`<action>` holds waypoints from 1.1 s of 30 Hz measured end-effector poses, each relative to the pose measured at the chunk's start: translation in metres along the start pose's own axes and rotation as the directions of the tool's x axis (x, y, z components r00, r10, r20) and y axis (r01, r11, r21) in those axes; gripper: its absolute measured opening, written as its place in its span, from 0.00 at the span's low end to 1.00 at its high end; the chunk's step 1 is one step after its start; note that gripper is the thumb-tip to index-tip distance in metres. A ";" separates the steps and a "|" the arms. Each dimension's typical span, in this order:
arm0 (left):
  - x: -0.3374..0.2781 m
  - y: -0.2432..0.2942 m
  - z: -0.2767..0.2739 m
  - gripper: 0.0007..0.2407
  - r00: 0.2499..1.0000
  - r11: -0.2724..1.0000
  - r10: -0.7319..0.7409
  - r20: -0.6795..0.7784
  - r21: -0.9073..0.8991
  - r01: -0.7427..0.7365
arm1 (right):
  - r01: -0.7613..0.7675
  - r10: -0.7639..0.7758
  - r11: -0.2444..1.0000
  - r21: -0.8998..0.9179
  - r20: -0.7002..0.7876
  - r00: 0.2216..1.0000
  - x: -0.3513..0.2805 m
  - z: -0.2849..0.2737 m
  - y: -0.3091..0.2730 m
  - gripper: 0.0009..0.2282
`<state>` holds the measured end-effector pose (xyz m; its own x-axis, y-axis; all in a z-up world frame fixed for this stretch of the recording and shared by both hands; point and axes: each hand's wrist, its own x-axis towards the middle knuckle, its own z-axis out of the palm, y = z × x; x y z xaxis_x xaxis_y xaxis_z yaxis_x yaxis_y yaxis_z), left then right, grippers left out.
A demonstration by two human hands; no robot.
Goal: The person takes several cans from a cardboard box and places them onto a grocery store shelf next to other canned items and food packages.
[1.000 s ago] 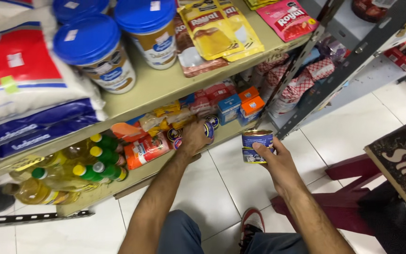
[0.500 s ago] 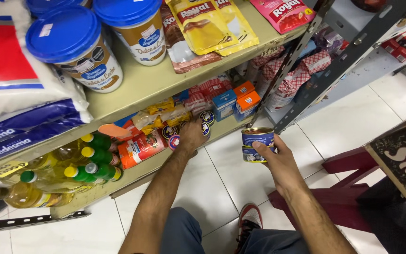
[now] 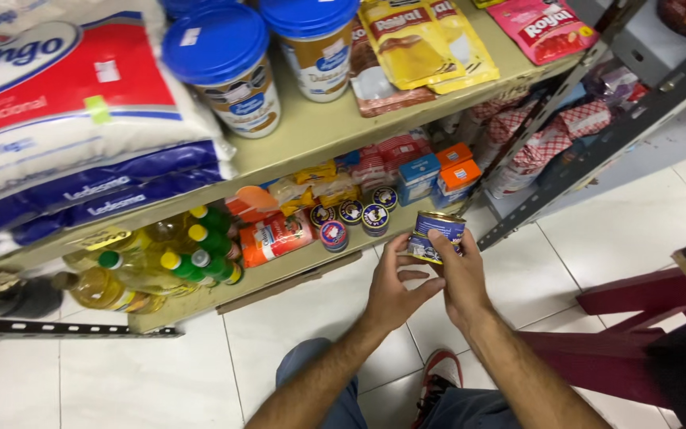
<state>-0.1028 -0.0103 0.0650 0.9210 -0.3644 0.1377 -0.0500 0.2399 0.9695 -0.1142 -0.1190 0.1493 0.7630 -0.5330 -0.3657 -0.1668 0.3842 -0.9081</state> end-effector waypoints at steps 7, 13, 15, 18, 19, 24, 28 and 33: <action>-0.004 0.007 -0.013 0.38 0.986 0.993 0.014 -0.166 0.118 0.006 | -0.019 0.017 0.995 0.098 0.015 1.000 -0.005 0.012 0.018 0.22; -0.008 -0.010 -0.025 0.37 0.935 0.971 0.137 -0.327 0.232 -0.062 | -0.004 0.002 0.999 0.049 0.031 1.000 0.013 0.005 0.049 0.24; -0.011 -0.025 -0.037 0.39 0.950 0.997 0.043 -0.310 0.067 -0.024 | 0.033 -0.032 0.997 0.063 -0.012 0.999 -0.002 0.016 0.026 0.26; 0.001 -0.038 -0.087 0.38 0.954 0.978 -0.023 -0.299 0.192 0.084 | 0.079 -0.079 0.995 0.063 -0.011 0.997 0.011 0.002 0.021 0.24; 0.013 -0.034 -0.106 0.38 0.954 0.978 -0.023 -0.298 0.192 0.084 | 0.080 -0.079 0.995 0.064 -0.012 0.997 0.011 -0.001 0.017 0.24; 0.067 -0.054 -0.177 0.39 0.889 0.595 -0.287 -0.356 0.661 0.457 | 0.102 -0.102 0.993 0.054 0.011 0.995 0.008 -0.010 -0.001 0.25; 0.126 -0.061 -0.168 0.36 0.937 0.572 -0.255 -0.239 0.744 0.345 | 0.085 -0.084 0.994 0.063 -0.005 0.996 -0.004 -0.007 -0.014 0.26; 0.177 -0.156 -0.181 0.30 0.992 0.126 0.103 -0.075 0.990 0.062 | 0.083 -0.082 0.995 0.059 -0.009 0.997 -0.005 -0.015 -0.016 0.25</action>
<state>0.1379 0.0501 -0.0986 0.9372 -0.2696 0.2212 -0.3322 -0.8831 0.3312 -0.1249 -0.1342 0.1624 0.7687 -0.5693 -0.2914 -0.0661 0.3825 -0.9216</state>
